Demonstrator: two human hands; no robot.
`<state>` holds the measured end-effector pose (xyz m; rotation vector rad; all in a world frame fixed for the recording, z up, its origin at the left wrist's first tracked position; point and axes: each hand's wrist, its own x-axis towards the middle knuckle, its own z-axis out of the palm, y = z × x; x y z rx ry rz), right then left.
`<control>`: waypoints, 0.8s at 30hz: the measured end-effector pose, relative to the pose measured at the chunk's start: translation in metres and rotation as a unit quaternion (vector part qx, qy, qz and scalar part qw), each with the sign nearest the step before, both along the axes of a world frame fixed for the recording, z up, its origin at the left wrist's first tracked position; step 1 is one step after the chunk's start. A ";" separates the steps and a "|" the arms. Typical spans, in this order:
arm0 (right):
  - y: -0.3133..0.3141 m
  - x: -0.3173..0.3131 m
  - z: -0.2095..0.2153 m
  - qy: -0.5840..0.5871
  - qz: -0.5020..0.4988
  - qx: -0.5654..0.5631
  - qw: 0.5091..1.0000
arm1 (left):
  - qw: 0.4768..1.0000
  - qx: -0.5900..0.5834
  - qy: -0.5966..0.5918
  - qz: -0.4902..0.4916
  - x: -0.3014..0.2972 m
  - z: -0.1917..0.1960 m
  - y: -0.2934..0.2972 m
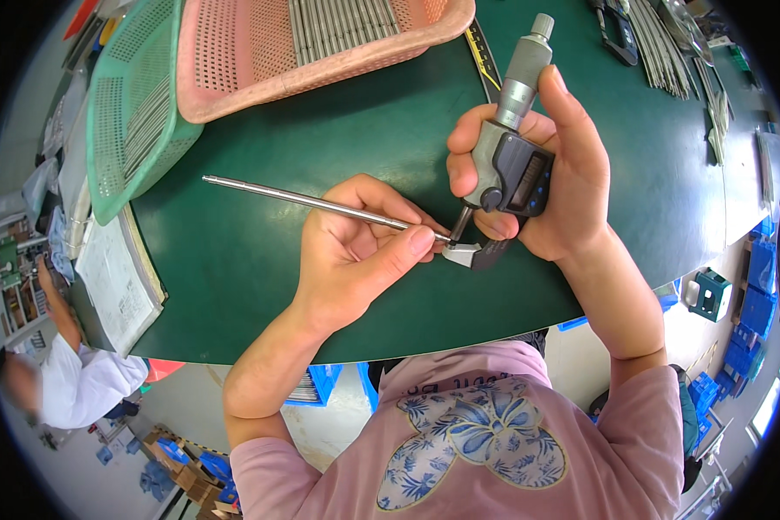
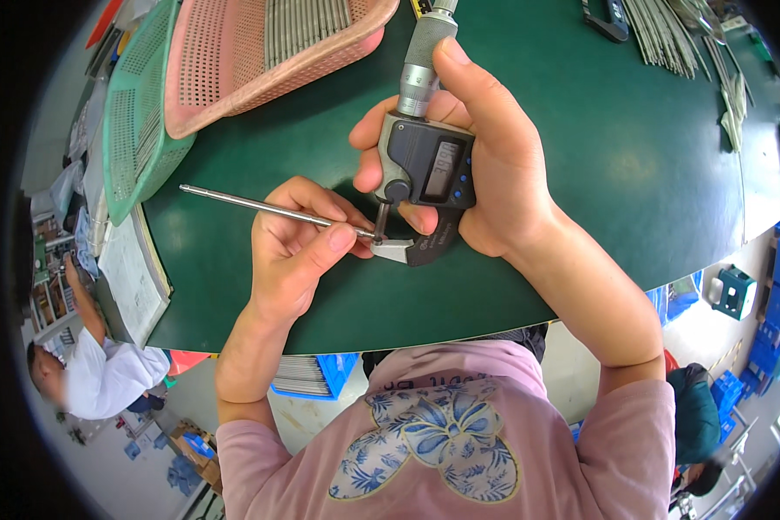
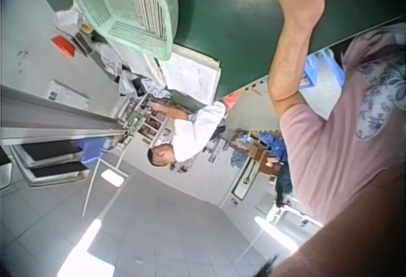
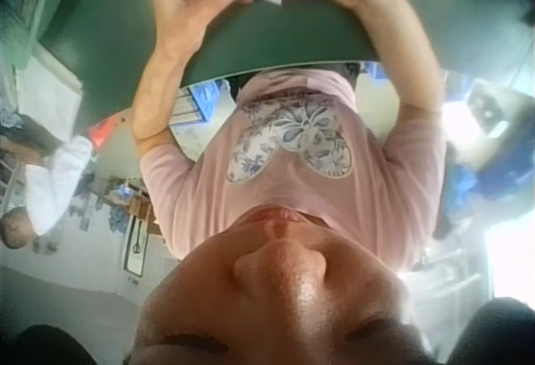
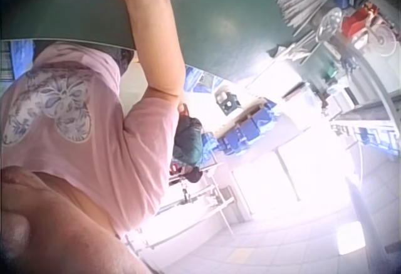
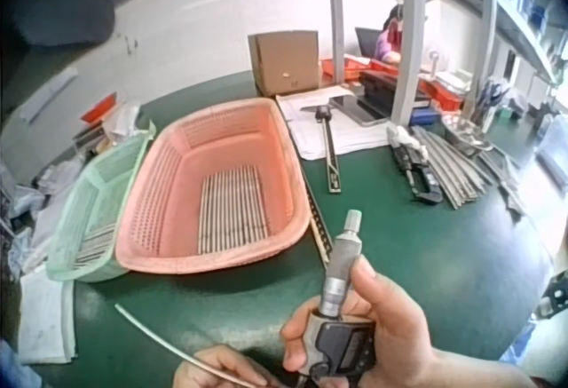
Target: The person repeatedly picks up thin metal rods from a pink basket, measures their diameter with a digital caliper, and places them on the table. This cycle is performed multiple times throughout the clip.
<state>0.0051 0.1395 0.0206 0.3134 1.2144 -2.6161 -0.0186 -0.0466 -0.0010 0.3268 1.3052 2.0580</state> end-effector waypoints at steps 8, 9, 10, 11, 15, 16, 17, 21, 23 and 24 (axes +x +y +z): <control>0.000 0.000 0.001 0.017 -0.008 0.015 1.000 | 1.000 -0.012 0.010 -0.008 0.000 0.001 0.000; 0.000 0.000 0.001 0.019 -0.007 0.014 1.000 | 0.999 -0.022 0.021 -0.013 0.000 0.000 -0.001; 0.001 0.000 0.001 0.015 -0.007 0.013 1.000 | 0.999 -0.030 0.032 -0.019 -0.001 -0.001 -0.001; 0.001 0.000 0.002 0.011 -0.007 0.012 1.000 | 0.999 -0.024 0.020 -0.012 -0.001 0.000 -0.001; 0.001 0.000 0.000 0.004 0.000 0.004 1.000 | 1.000 -0.001 0.002 -0.007 0.000 0.001 0.000; 0.000 0.000 0.001 -0.003 0.000 0.006 1.000 | 1.000 0.002 0.004 -0.007 0.000 0.000 0.000; 0.000 0.000 0.001 0.000 0.001 0.009 1.000 | 1.000 0.005 0.005 -0.006 0.000 0.000 0.000; 0.001 0.000 0.001 0.000 0.003 0.006 1.000 | 1.000 0.000 0.007 -0.009 -0.001 0.001 0.000; 0.000 0.000 0.002 0.000 0.003 0.002 1.000 | 1.000 -0.001 0.008 -0.010 -0.001 0.000 -0.001; 0.001 0.000 0.002 0.004 0.002 0.003 1.000 | 1.000 -0.002 0.009 -0.011 -0.002 0.000 -0.001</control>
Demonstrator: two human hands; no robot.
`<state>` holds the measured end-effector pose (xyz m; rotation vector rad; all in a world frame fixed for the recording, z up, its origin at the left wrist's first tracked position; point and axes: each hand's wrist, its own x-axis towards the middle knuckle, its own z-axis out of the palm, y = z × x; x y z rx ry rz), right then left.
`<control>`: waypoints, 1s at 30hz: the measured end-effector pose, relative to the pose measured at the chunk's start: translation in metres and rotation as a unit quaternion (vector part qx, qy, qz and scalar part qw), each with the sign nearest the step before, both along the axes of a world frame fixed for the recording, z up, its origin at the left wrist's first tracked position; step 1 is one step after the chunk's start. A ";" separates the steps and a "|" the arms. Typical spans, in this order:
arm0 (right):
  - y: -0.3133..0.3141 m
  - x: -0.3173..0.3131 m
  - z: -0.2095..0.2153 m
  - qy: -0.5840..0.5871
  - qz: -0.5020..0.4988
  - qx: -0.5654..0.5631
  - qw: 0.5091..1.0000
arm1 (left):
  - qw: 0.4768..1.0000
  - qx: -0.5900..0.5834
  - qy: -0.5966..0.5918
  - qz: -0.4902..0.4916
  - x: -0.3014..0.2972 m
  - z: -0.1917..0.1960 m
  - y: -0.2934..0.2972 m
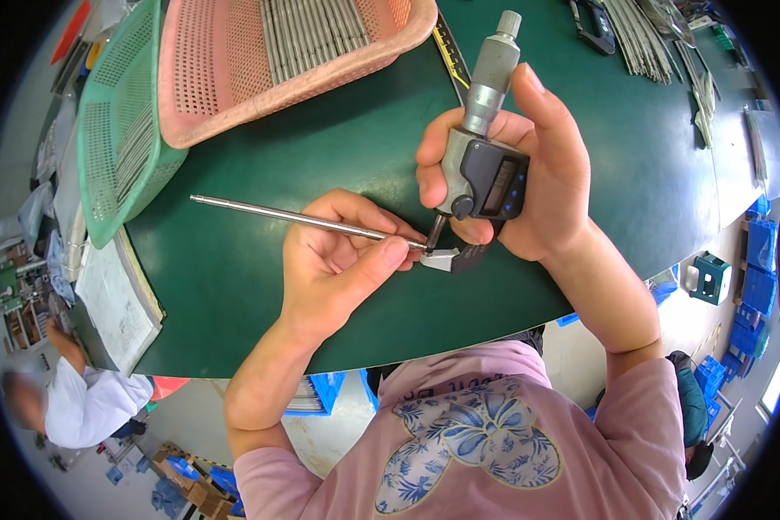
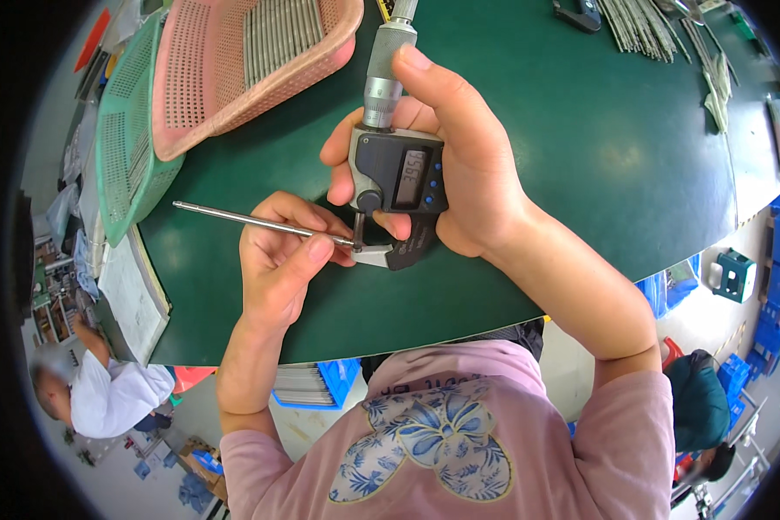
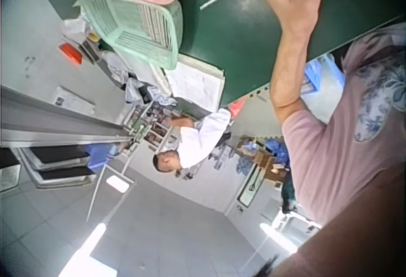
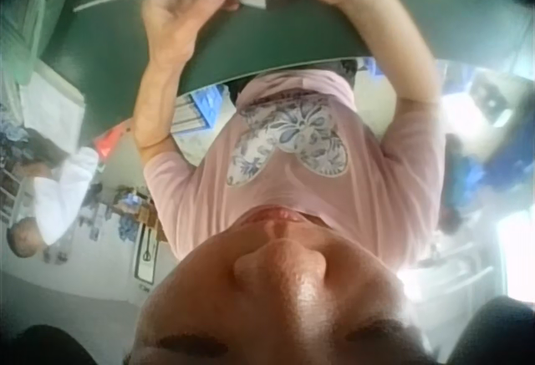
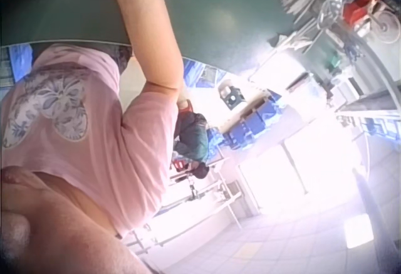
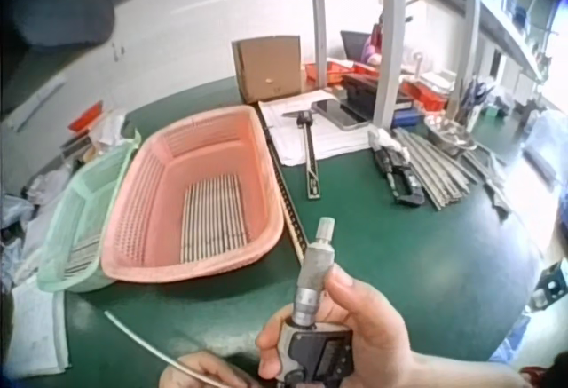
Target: The person repeatedly picks up thin metal rods from a pink basket, measures their diameter with a digital caliper, and places them on the table. This cycle is performed multiple times throughout the clip.
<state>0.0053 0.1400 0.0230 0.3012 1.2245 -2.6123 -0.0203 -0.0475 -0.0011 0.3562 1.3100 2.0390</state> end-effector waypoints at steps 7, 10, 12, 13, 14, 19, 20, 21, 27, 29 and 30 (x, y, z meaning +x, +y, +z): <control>-0.003 0.002 0.004 0.044 -0.012 0.057 0.997 | 1.000 0.013 -0.003 -0.007 -0.001 -0.001 -0.001; -0.006 0.004 0.003 0.054 -0.028 0.043 0.997 | 1.000 0.014 0.000 -0.007 -0.001 -0.001 -0.001; -0.006 0.005 0.003 0.079 -0.021 0.075 0.994 | 1.000 0.017 0.005 -0.008 -0.001 -0.002 -0.002; -0.007 0.005 0.004 0.092 -0.019 0.091 0.991 | 1.000 0.023 0.008 -0.009 -0.001 -0.002 -0.002; -0.005 0.005 0.003 0.099 -0.019 0.100 0.990 | 0.999 0.028 0.012 -0.009 -0.001 -0.003 -0.002; -0.007 0.007 0.010 0.113 -0.033 0.063 0.991 | 0.997 0.072 0.029 -0.020 -0.002 -0.005 -0.002; -0.007 0.006 0.010 0.114 -0.037 0.053 0.991 | 0.996 0.081 0.033 -0.025 -0.002 -0.005 -0.002; -0.007 0.007 0.010 0.115 -0.039 0.044 0.992 | 0.995 0.091 0.037 -0.029 -0.002 -0.005 -0.002; -0.009 0.008 0.009 0.108 -0.071 -0.018 0.991 | 0.993 0.095 0.051 -0.038 -0.002 -0.004 -0.002; -0.008 0.008 0.008 0.115 -0.067 -0.025 0.991 | 0.993 0.095 0.059 -0.043 -0.003 -0.003 -0.002; -0.008 0.008 0.007 0.119 -0.064 -0.027 0.990 | 0.992 0.095 0.063 -0.046 -0.004 -0.003 -0.002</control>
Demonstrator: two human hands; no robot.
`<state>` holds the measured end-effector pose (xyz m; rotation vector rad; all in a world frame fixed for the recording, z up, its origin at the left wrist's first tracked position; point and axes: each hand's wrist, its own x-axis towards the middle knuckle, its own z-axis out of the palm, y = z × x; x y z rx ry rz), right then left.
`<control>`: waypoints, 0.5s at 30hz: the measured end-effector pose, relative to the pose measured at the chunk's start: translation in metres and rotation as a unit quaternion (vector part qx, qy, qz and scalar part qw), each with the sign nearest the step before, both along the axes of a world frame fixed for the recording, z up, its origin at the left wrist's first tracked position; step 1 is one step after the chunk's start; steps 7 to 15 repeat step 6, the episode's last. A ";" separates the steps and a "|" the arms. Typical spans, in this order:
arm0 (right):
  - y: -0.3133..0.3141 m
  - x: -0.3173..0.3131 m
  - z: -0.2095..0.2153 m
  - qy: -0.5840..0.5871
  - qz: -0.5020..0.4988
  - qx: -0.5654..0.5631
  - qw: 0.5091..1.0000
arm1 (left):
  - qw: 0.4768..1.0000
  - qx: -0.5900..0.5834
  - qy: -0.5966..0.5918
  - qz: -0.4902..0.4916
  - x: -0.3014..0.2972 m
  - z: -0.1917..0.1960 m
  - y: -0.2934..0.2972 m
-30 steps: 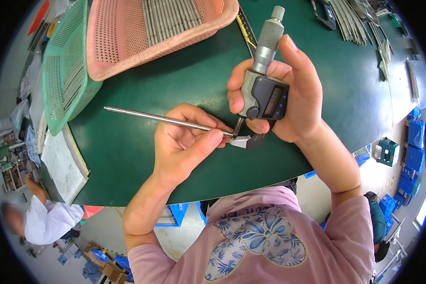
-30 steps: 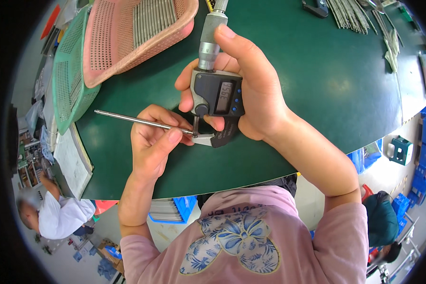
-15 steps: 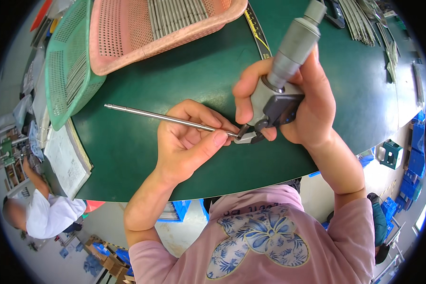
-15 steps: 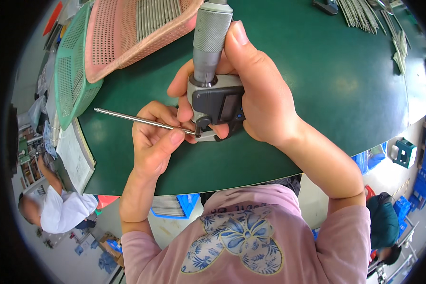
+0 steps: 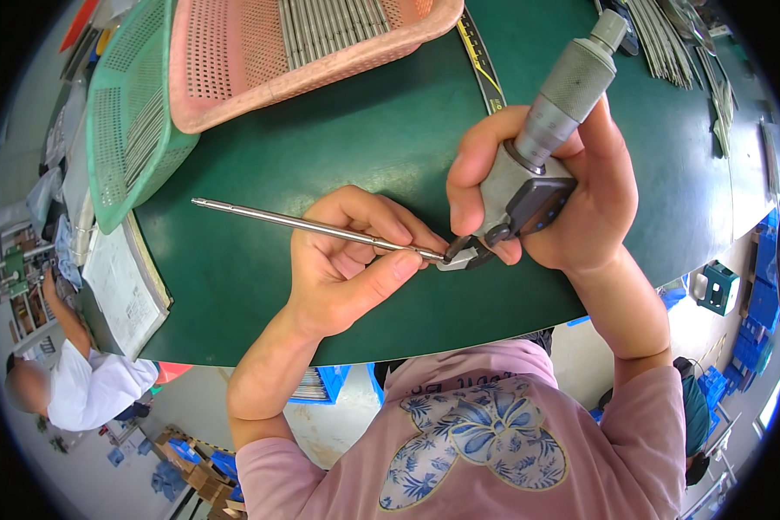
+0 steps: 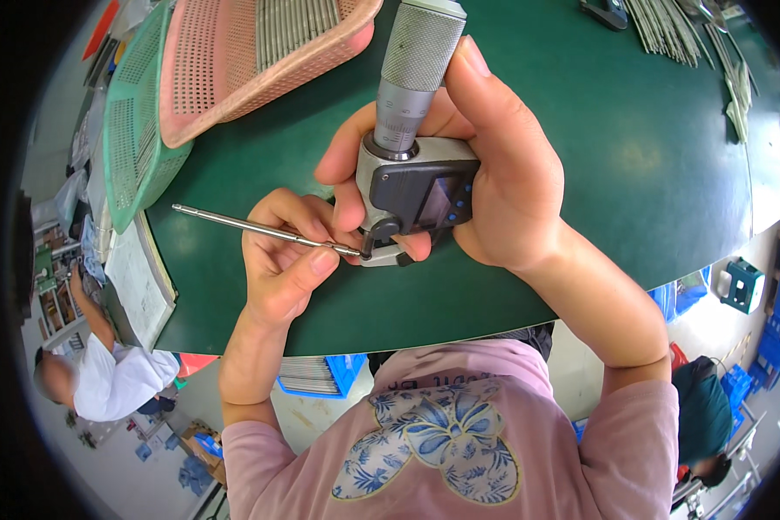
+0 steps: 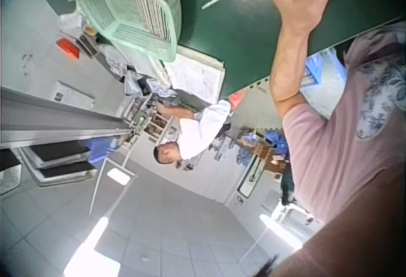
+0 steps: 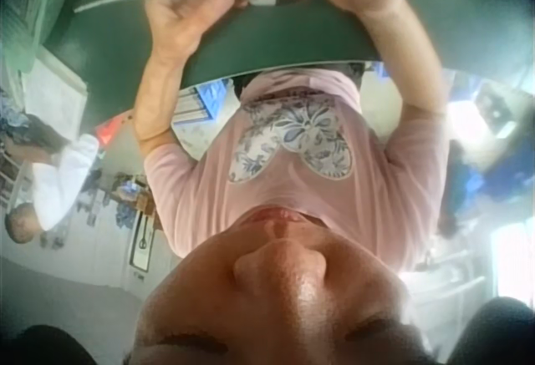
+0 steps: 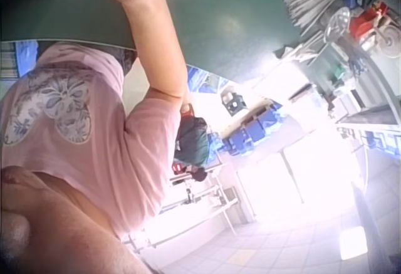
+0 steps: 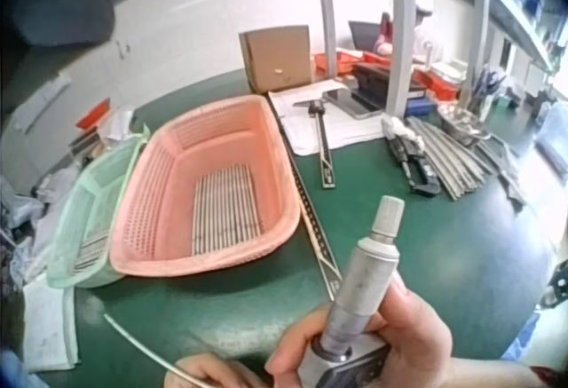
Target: The person repeatedly picks up thin metal rods from a pink basket, measures their diameter with a digital caliper, and places them on the table. This cycle is performed multiple times throughout the clip.
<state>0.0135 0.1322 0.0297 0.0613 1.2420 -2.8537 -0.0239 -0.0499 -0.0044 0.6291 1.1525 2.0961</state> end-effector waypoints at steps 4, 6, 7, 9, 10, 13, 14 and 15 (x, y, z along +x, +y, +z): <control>0.000 0.000 0.000 0.007 0.004 -0.002 1.000 | 1.000 0.002 0.003 -0.001 -0.001 -0.001 0.000; 0.000 0.000 -0.001 0.010 0.005 0.001 1.000 | 1.000 0.001 0.008 -0.002 -0.001 -0.001 0.000; 0.000 0.000 -0.001 0.010 0.005 0.001 1.000 | 1.000 0.001 0.008 -0.002 -0.001 -0.001 0.000; 0.000 0.000 -0.001 0.010 0.005 0.001 1.000 | 1.000 0.001 0.008 -0.002 -0.001 -0.001 0.000; 0.000 0.000 -0.001 0.010 0.005 0.001 1.000 | 1.000 0.001 0.008 -0.002 -0.001 -0.001 0.000; 0.000 0.000 -0.001 0.010 0.005 0.001 1.000 | 1.000 0.001 0.008 -0.002 -0.001 -0.001 0.000; 0.000 0.000 -0.001 0.010 0.005 0.001 1.000 | 1.000 0.001 0.008 -0.002 -0.001 -0.001 0.000; 0.000 0.000 -0.001 0.010 0.005 0.001 1.000 | 1.000 0.001 0.008 -0.002 -0.001 -0.001 0.000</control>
